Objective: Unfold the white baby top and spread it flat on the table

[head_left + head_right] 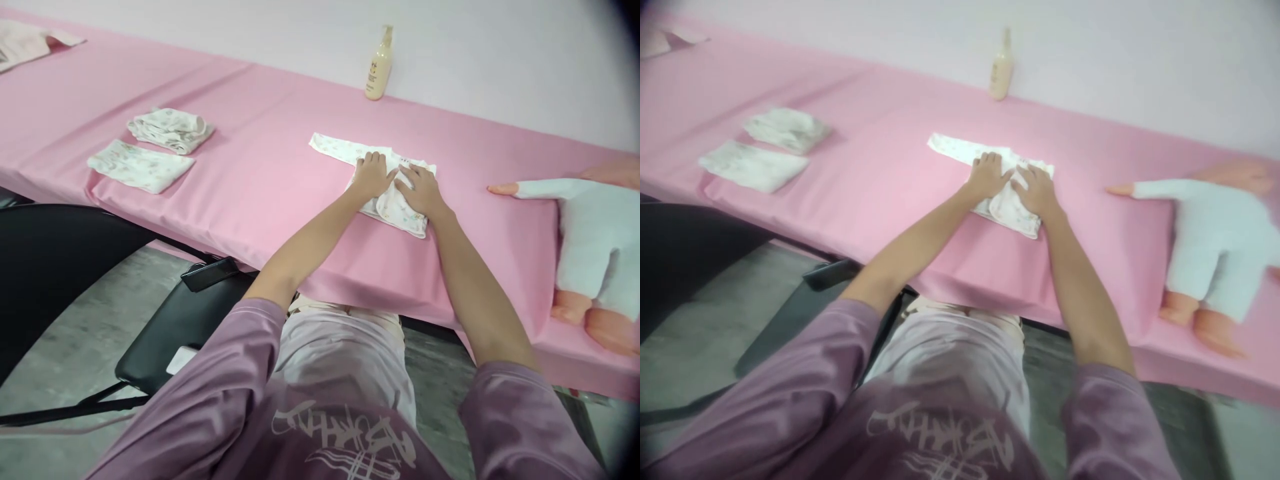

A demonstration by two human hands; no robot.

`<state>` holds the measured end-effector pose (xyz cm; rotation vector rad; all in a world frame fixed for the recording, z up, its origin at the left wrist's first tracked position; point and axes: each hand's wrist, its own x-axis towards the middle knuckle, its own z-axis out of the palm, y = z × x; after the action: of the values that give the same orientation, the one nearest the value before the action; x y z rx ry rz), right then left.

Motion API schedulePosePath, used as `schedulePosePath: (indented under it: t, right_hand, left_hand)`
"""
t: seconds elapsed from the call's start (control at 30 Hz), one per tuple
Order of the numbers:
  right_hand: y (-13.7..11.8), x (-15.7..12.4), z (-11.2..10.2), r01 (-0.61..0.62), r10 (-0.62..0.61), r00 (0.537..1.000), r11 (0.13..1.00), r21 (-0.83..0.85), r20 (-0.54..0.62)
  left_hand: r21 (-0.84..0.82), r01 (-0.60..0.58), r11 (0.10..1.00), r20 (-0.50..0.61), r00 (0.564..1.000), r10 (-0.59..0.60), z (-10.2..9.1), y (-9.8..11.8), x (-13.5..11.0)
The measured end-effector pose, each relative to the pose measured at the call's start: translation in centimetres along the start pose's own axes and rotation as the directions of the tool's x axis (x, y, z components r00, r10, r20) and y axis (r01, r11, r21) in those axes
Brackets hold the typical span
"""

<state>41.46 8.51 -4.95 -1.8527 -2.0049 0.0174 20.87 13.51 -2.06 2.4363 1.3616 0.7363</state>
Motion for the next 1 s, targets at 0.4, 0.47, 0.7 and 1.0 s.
schedulePosePath:
  t: [0.4,0.47,0.7,1.0]
  right_hand:
    - [-1.3,0.0,-0.6,0.043,-0.043,0.999,0.999,-0.008,0.005]
    - [-1.7,0.4,-0.7,0.076,-0.075,0.997,0.997,-0.012,0.034]
    - [-2.8,2.2,-0.8,0.037,-0.035,0.997,0.999,-0.033,0.070]
    - [-3.9,4.5,-0.7,0.054,-0.039,0.985,0.995,-0.087,0.166]
  left_hand:
    - [-0.054,-0.021,0.998,0.021,1.000,0.023,-1.2,-0.4,-1.1]
    - [-0.070,-0.064,0.996,0.038,0.997,0.067,-1.3,-0.2,-1.1]
    - [-0.017,-0.042,0.999,0.009,0.999,0.042,-2.2,-1.3,-0.7]
    - [0.052,0.106,0.993,0.025,0.994,-0.107,-3.3,-5.4,-0.1]
